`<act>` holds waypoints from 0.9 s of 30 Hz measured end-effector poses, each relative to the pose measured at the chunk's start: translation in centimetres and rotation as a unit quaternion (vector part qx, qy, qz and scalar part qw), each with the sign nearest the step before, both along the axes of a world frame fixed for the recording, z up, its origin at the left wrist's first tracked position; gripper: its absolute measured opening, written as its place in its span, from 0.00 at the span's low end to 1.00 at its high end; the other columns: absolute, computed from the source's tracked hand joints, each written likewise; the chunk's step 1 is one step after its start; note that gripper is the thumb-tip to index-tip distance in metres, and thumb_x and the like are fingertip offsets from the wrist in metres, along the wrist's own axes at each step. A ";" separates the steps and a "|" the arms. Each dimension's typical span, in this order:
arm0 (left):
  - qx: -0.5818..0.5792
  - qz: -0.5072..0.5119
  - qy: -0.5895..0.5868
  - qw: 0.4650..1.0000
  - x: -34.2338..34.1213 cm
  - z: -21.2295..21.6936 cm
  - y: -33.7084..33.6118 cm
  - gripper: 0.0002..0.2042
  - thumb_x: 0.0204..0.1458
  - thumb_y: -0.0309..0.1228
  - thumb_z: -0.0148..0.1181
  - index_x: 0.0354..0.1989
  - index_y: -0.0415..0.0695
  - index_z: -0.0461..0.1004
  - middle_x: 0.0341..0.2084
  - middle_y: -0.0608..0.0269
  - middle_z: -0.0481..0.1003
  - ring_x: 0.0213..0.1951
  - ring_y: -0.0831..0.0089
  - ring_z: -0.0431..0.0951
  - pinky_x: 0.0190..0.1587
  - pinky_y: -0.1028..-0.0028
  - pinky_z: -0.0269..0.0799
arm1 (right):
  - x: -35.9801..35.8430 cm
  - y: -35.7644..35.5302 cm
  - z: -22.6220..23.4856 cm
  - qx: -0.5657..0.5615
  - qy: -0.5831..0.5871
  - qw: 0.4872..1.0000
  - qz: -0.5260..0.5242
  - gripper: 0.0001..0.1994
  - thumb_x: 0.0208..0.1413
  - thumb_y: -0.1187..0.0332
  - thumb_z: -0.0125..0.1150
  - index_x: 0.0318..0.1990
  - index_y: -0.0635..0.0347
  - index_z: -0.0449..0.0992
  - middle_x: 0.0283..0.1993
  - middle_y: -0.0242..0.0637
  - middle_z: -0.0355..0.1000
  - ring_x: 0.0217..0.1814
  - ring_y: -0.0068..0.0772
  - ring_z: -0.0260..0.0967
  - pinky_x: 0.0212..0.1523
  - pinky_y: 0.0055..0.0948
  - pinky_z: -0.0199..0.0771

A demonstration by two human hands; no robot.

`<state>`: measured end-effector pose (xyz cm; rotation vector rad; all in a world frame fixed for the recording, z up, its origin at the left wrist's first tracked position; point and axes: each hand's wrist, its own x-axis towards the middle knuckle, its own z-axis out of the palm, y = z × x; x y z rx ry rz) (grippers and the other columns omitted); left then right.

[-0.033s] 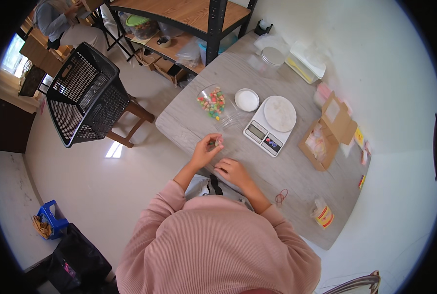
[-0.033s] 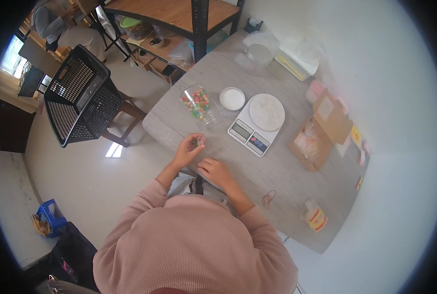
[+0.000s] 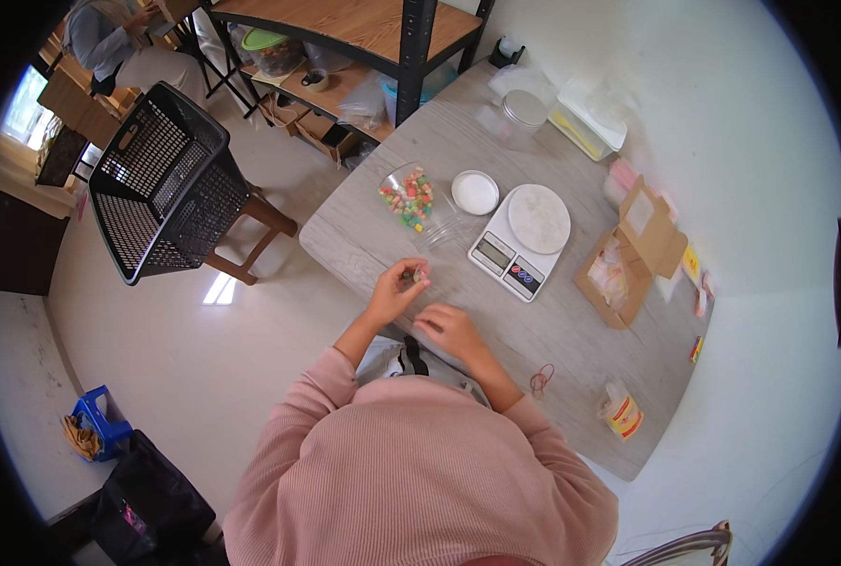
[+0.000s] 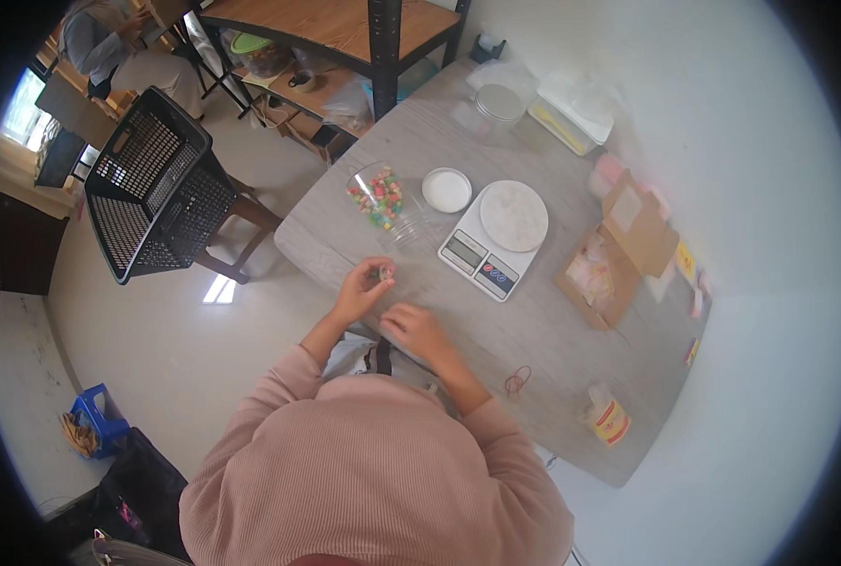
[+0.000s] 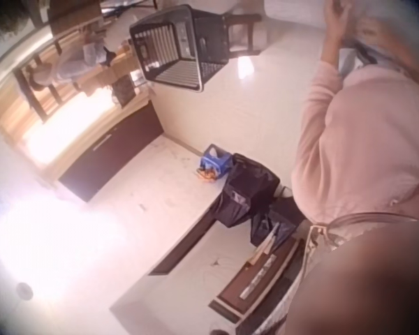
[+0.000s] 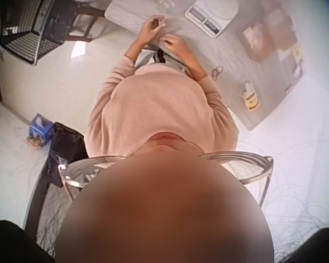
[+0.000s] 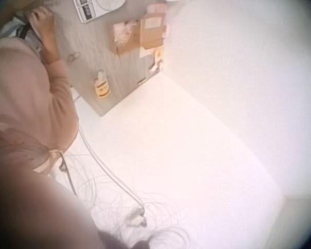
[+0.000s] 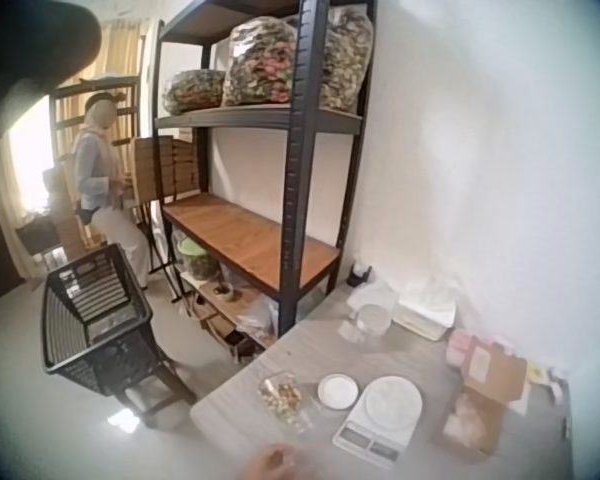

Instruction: The person repeatedly picks small colorful candies from a clear plastic cup, inspects them, and places them into a black plastic basket. The person also handles small clear plastic bags and a digital scale on the table.

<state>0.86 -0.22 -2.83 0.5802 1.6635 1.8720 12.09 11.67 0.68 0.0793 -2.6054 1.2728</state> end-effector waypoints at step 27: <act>0.126 -0.005 -0.031 0.992 -0.2 3.8 1.0 0.19 0.48 0.22 0.59 0.50 0.38 0.65 0.46 0.60 0.70 0.49 0.74 0.69 0.47 0.76 0.67 | -3.8 0.1 0.4 -0.150 0.094 0.967 -0.182 0.12 0.39 0.77 0.64 0.35 0.65 0.73 0.33 0.36 0.68 0.29 0.23 0.65 0.27 0.20 0.64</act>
